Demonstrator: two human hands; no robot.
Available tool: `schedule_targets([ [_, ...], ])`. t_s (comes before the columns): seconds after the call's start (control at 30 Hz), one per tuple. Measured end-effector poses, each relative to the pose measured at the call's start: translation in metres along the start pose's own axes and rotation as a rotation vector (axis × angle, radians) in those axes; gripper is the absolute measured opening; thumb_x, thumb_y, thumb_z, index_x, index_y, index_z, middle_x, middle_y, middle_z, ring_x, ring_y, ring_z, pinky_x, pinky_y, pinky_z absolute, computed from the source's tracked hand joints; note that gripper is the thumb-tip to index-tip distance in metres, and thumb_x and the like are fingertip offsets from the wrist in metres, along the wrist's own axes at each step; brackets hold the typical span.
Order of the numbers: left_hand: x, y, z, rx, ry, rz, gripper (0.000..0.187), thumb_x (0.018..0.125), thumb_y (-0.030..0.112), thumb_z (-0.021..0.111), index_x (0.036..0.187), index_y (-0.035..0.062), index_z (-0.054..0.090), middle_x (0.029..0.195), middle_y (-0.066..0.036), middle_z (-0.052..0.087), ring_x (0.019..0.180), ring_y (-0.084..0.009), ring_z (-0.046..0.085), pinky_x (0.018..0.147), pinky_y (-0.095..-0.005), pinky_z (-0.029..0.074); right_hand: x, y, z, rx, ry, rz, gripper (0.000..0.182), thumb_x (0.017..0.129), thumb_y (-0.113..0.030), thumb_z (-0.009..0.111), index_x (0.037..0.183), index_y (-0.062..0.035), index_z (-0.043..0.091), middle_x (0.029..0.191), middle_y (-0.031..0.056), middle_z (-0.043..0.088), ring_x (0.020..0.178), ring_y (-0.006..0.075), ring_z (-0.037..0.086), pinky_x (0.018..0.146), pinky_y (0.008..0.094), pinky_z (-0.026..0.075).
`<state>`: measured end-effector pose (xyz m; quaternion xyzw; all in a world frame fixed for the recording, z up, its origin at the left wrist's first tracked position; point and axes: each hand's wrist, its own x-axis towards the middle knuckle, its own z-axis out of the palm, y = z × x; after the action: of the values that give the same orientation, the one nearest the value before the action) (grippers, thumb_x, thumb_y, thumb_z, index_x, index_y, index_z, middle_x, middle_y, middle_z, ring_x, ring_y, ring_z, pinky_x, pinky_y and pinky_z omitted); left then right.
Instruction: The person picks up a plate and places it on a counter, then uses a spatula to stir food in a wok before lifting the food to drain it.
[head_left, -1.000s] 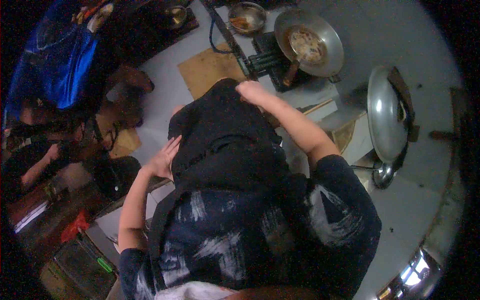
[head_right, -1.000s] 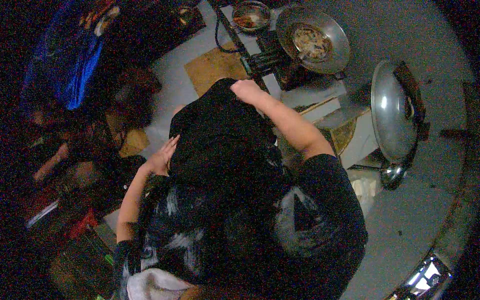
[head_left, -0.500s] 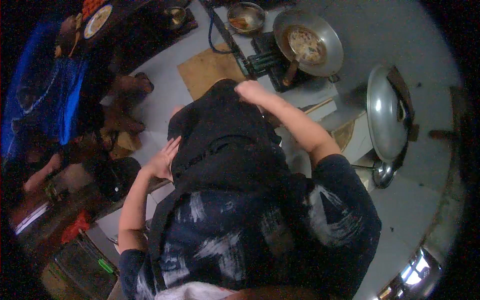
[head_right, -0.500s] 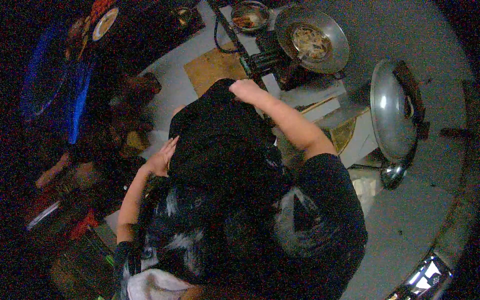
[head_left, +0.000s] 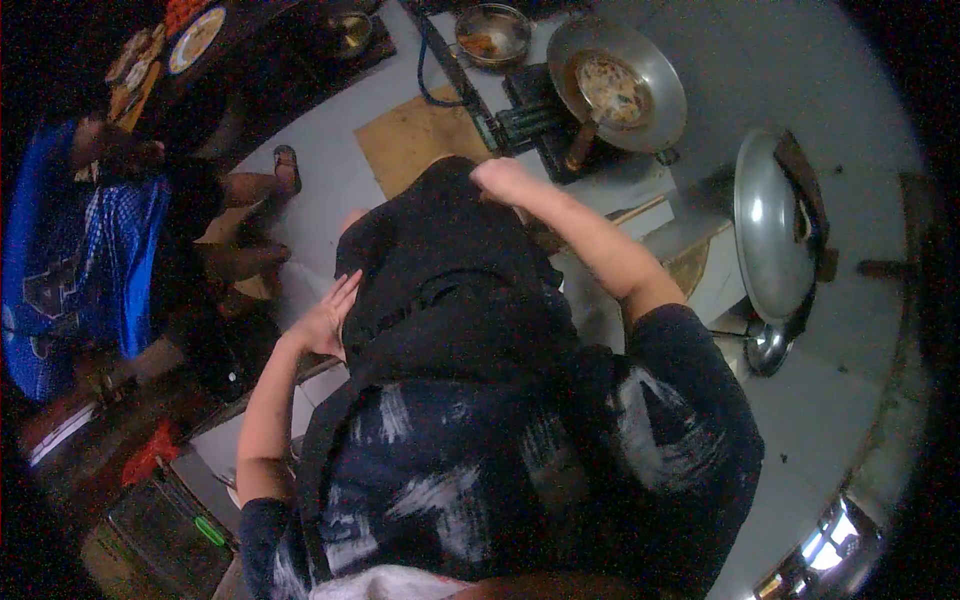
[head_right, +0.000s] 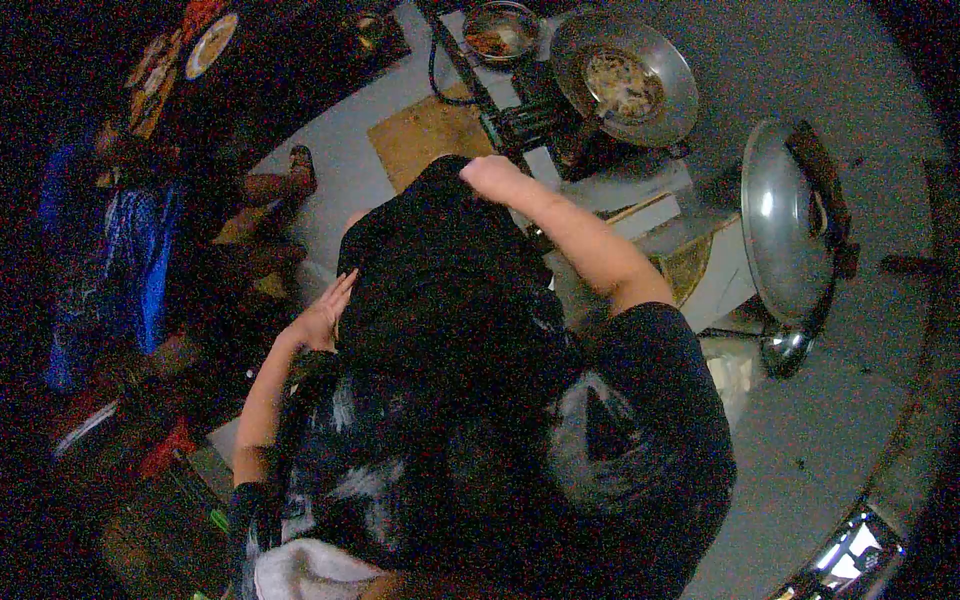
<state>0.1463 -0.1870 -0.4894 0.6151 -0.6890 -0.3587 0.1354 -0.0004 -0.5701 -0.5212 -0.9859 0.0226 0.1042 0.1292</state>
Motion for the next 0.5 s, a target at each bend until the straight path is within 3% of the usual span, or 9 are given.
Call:
schedule_targets([
  [0.03, 0.000, 0.000, 0.000, -0.001, 0.000, -0.001, 0.125, 0.030, 0.026, 0.083, 0.133, 0.0110, 0.014, 0.142, -0.017, 0.004, 0.128, -0.0412, 0.011, 0.103, -0.0422, 0.024, -0.001, 0.003, -0.005, 0.007, -0.077, 0.034, 0.012, 0.070, -0.012, 0.055, 0.080, -0.0054, 0.060, 0.083, 0.0142, 0.061, 0.081, 0.0304, 0.060, 0.067, 0.0413, 0.049],
  [0.1, 0.005, -0.002, -0.002, -0.032, -0.031, -0.022, 0.144, 0.026, 0.018, 0.082, 0.136, 0.0265, -0.011, 0.142, -0.018, -0.005, 0.129, -0.0406, 0.005, 0.104, -0.0426, 0.020, -0.002, 0.009, -0.017, 0.015, -0.156, 0.067, 0.016, 0.069, -0.013, 0.060, 0.083, -0.0062, 0.059, 0.085, 0.0132, 0.060, 0.084, 0.0299, 0.058, 0.069, 0.0404, 0.048],
  [0.17, 0.006, -0.007, -0.002, -0.056, -0.030, -0.010, 0.144, 0.026, 0.018, 0.082, 0.136, 0.0255, -0.010, 0.142, -0.017, -0.005, 0.129, -0.0404, 0.005, 0.104, -0.0422, 0.020, -0.008, 0.006, -0.020, 0.018, 0.002, -0.032, 0.012, 0.073, -0.009, 0.050, 0.076, -0.0047, 0.061, 0.080, 0.0149, 0.062, 0.078, 0.0308, 0.061, 0.066, 0.0422, 0.050],
  [0.3, 0.009, -0.001, -0.007, 0.006, -0.086, -0.052, 0.143, 0.024, 0.018, 0.082, 0.137, 0.0219, -0.005, 0.142, -0.017, -0.004, 0.130, -0.0392, 0.005, 0.104, -0.0413, 0.020, -0.005, 0.002, 0.011, -0.025, -0.061, 0.052, 0.013, 0.073, -0.009, 0.050, 0.077, -0.0041, 0.061, 0.079, 0.0157, 0.061, 0.078, 0.0314, 0.061, 0.066, 0.0418, 0.050],
  [0.37, 0.008, -0.002, -0.002, -0.009, -0.052, -0.032, 0.141, 0.025, 0.017, 0.082, 0.137, 0.0194, -0.004, 0.142, -0.017, -0.003, 0.130, -0.0387, 0.005, 0.104, -0.0412, 0.020, 0.003, 0.009, 0.019, 0.002, 0.028, 0.085, 0.013, 0.068, -0.012, 0.060, 0.079, -0.0052, 0.059, 0.082, 0.0148, 0.060, 0.080, 0.0325, 0.058, 0.067, 0.0419, 0.047],
  [0.5, 0.010, 0.000, -0.005, 0.014, -0.101, -0.105, 0.137, 0.027, 0.018, 0.082, 0.136, 0.0176, -0.001, 0.142, -0.018, -0.003, 0.130, -0.0386, 0.005, 0.105, -0.0412, 0.019, 0.005, 0.013, 0.000, 0.011, -0.053, 0.084, 0.012, 0.068, -0.013, 0.061, 0.078, -0.0061, 0.060, 0.081, 0.0151, 0.060, 0.080, 0.0328, 0.058, 0.067, 0.0420, 0.047],
])
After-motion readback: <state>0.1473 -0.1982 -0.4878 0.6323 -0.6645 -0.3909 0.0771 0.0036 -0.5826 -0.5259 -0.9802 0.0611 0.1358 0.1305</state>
